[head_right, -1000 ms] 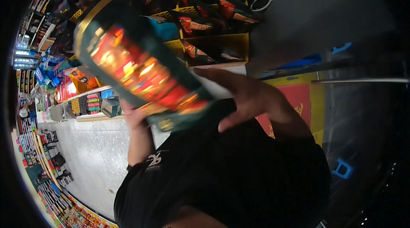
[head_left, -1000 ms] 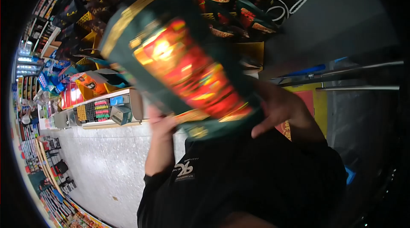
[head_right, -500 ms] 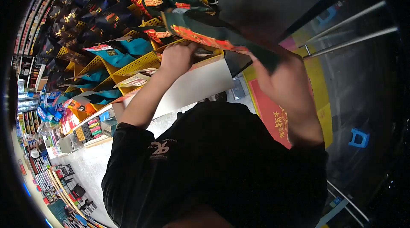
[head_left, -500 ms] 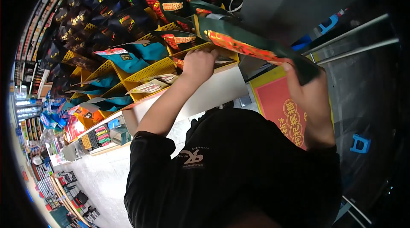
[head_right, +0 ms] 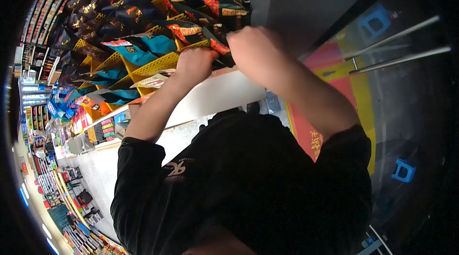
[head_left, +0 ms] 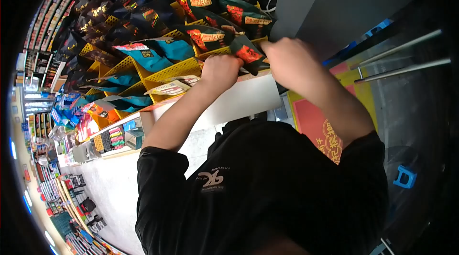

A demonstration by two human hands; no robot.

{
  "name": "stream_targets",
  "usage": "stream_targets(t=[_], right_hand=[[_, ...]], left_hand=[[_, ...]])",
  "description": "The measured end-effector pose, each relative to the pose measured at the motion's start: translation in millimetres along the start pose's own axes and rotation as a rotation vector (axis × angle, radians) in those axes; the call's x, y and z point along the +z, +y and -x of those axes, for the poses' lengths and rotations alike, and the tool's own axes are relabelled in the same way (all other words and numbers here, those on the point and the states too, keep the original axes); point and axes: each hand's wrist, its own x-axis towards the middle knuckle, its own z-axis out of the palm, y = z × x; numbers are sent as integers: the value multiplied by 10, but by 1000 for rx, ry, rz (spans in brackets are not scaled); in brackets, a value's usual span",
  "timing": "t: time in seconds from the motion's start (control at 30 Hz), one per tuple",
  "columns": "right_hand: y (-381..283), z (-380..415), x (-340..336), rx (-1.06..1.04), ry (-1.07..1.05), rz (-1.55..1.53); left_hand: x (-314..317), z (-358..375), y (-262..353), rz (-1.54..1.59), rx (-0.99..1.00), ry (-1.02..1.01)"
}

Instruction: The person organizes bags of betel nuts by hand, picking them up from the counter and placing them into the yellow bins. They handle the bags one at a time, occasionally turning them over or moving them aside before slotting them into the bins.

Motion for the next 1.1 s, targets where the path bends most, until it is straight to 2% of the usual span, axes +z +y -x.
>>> stream_targets(t=[0.13, 0.17, 0.3, 0.33, 0.43, 0.47, 0.5, 0.57, 0.67, 0.7, 0.77, 0.87, 0.97, 1.07, 1.1], right_hand=[[-37, -455, 217, -23, -135, 57], [-47, -513, 239, -119, -99, 91], [-136, -702, 122, -37, -214, 156], [-139, -699, 69, -28, -266, 181], [-51, -695, 46, -90, -209, 247], [-70, -679, -36, -77, -249, 274], [-73, -721, -22, -79, -247, 278], [-49, -907, 74, -138, -417, 449], [-73, -1102, 356, -62, -465, 358], [-96, -1140, 472, -67, -465, 358], [-187, -1172, 571, -118, -318, 366], [-187, -1179, 338, -124, -303, 287], [-69, -1151, 174, -130, -330, 214], [21, -1215, 330, -63, -364, 205], [38, -1188, 423, -70, -307, 132]], left_hand=[[5, -63, 12, -19, -27, 17], [11, -90, 7, -47, -35, 21], [-70, -104, -4, -41, -52, 31], [-41, -80, -16, -31, -49, 97], [-21, -21, -29, -51, 0, 148], [-11, -8, -27, -50, -5, 154], [3, 3, -26, -48, 1, 163], [-7, 13, -10, -49, 2, 174], [-13, 22, 20, -107, 34, 135], [-9, -4, 23, -102, 40, 147], [-13, -26, 3, -103, 35, 163], [-98, -23, -46, -169, 20, 124], [-212, -26, -48, -111, -27, 170], [-177, -70, -68, -89, -46, 191], [-164, -73, -35, -115, -47, 183]])
